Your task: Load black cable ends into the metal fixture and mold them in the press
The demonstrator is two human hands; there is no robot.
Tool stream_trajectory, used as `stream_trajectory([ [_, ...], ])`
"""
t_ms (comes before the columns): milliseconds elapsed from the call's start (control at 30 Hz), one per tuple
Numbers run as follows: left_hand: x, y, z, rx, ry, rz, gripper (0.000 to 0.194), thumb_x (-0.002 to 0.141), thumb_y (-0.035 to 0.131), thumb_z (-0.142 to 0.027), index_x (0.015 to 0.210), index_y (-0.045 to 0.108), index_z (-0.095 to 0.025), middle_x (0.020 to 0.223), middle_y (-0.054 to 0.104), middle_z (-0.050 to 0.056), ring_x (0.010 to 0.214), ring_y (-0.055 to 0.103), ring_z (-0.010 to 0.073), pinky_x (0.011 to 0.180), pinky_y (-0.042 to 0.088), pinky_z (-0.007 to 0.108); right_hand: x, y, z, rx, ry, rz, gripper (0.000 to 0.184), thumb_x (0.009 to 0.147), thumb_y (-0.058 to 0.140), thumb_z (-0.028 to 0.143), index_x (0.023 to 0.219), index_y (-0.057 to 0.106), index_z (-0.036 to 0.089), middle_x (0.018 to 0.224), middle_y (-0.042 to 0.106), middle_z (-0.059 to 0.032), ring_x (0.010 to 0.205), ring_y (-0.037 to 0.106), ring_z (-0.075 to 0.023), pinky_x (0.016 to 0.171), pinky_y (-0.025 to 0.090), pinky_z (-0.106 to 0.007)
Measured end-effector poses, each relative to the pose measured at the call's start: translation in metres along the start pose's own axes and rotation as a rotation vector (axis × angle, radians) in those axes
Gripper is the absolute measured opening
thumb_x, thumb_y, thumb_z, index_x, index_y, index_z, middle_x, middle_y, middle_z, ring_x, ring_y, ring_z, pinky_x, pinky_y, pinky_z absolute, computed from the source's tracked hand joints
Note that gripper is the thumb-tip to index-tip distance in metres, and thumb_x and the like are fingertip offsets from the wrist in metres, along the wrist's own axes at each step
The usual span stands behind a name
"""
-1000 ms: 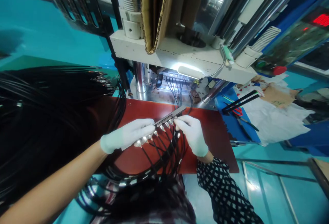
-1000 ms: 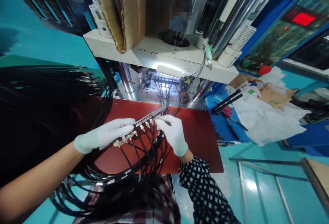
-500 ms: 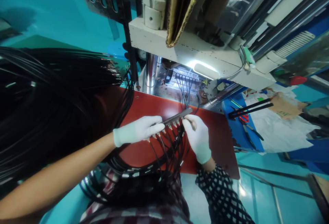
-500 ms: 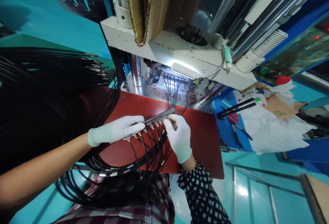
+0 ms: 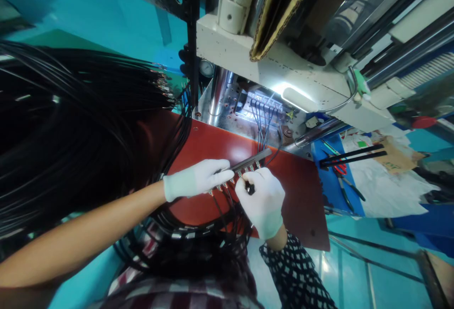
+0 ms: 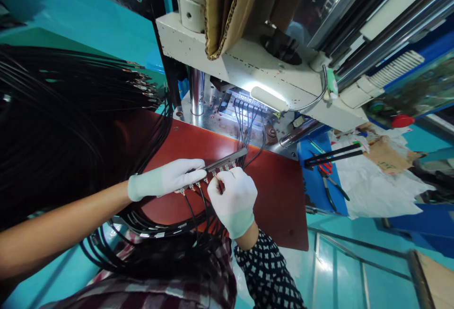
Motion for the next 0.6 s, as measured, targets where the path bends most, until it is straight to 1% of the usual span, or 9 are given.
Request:
stream_trajectory([
  [133, 0.001, -0.001, 0.001, 0.062, 0.028, -0.013, 0.042, 0.098, 0.041, -0.056, 0.08, 0.048, -0.018, 0.069, 0.05, -0.003, 0.057, 0.052, 0.0105, 0.056, 0.04, 0.024, -0.002, 0.003, 0.0, 0.034, 0.02, 0.011, 0.012, 0.08, 0.063, 0.016, 0.069, 0.066, 0.02, 0.07, 0.059, -0.001, 0.065, 0.053, -0.0138, 0.066, 0.04, -0.028],
  [267, 0.0, 0.0, 0.001, 0.016, -0.022, 0.019, 0.043, 0.097, 0.041, -0.059, 0.083, 0.048, -0.019, 0.073, 0.05, -0.003, 0.057, 0.055, 0.0106, 0.053, 0.042, 0.023, -0.003, 0.001, 0.001, 0.035, 0.019, 0.014, 0.014, 0.082, 0.062, 0.016, 0.068, 0.066, 0.02, 0.07, 0.059, -0.0012, 0.064, 0.053, -0.0139, 0.066, 0.039, -0.028],
  [367, -0.002, 0.001, 0.001, -0.05, -0.066, 0.039, 0.044, 0.096, 0.04, -0.06, 0.083, 0.047, -0.019, 0.071, 0.049, -0.004, 0.053, 0.053, 0.0098, 0.05, 0.042, 0.023, -0.002, -0.004, 0.004, -0.031, -0.005, 0.02, 0.013, 0.086, 0.064, 0.024, 0.074, 0.068, 0.021, 0.073, 0.062, -0.0024, 0.071, 0.056, -0.0161, 0.069, 0.038, -0.03],
  [467, -0.003, 0.003, 0.002, -0.089, -0.07, 0.045, 0.044, 0.097, 0.04, -0.06, 0.082, 0.045, -0.019, 0.07, 0.048, -0.004, 0.051, 0.052, 0.0093, 0.048, 0.041, 0.022, -0.001, -0.008, 0.006, -0.132, -0.036, 0.028, 0.014, 0.088, 0.066, 0.032, 0.08, 0.071, 0.022, 0.076, 0.064, -0.0033, 0.074, 0.056, -0.0182, 0.069, 0.035, -0.033],
  [600, -0.002, 0.003, 0.004, -0.095, -0.068, 0.045, 0.043, 0.097, 0.041, -0.058, 0.081, 0.044, -0.019, 0.069, 0.047, -0.004, 0.05, 0.051, 0.0086, 0.048, 0.041, 0.021, -0.001, -0.005, 0.007, -0.144, -0.058, 0.008, 0.017, 0.089, 0.065, 0.027, 0.073, 0.069, 0.022, 0.07, 0.062, -0.0018, 0.07, 0.054, -0.017, 0.068, 0.034, -0.032],
])
Point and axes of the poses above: each hand's wrist, its own x-axis towards the middle knuckle, its own y-axis out of the palm, z = x × y, the point moved 2 cm from there along x, towards the middle knuckle
